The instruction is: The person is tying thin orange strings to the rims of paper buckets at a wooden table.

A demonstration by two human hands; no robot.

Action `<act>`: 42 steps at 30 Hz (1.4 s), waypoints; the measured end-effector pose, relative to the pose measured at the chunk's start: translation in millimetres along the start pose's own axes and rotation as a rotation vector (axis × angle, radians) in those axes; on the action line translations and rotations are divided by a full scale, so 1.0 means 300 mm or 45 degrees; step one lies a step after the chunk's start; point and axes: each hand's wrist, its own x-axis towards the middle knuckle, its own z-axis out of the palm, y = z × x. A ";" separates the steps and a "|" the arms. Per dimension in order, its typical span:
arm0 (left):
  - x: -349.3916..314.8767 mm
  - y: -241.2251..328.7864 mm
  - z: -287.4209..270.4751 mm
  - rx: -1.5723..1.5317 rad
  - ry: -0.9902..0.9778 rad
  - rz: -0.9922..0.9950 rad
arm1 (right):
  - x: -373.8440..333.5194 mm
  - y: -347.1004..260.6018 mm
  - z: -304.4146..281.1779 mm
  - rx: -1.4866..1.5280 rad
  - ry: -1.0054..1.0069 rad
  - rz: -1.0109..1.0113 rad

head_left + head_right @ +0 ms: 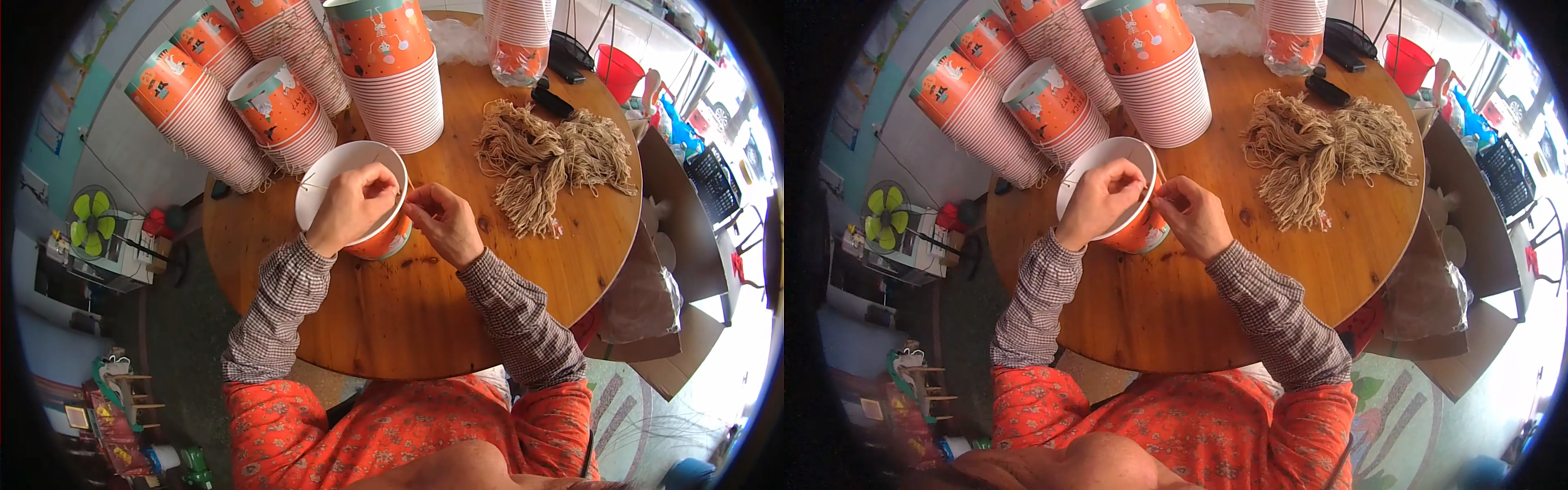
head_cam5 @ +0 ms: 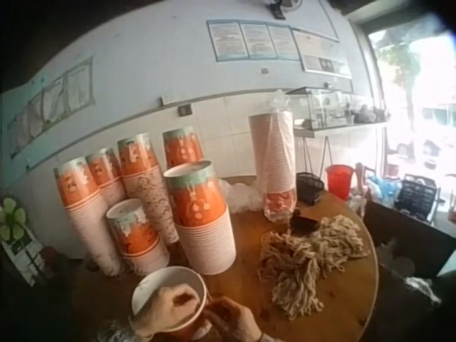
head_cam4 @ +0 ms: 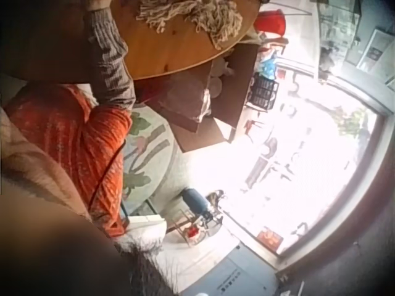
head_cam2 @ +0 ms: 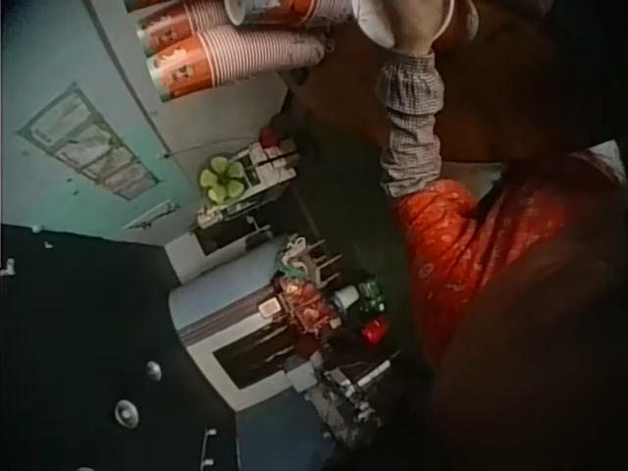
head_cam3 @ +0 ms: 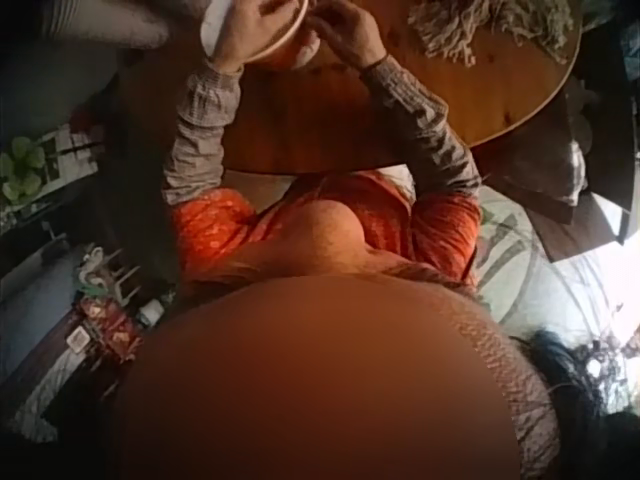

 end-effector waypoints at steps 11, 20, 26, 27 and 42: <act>-0.009 -0.004 0.006 -0.672 0.026 -0.078 | 0.005 -0.062 -0.081 -1.015 0.285 -0.635; 0.013 0.046 0.038 -0.584 -0.003 -0.097 | 0.004 -0.107 -0.092 -0.828 0.242 -0.944; 0.023 0.081 0.046 -0.432 -0.091 -0.039 | -0.004 -0.131 -0.081 -0.656 0.169 -0.955; 0.023 0.092 0.045 -0.431 -0.092 -0.040 | -0.006 -0.132 -0.079 -0.601 0.161 -0.912; 0.031 0.084 0.056 -0.926 -0.099 -0.276 | 0.004 -0.091 -0.128 -0.032 0.216 -0.357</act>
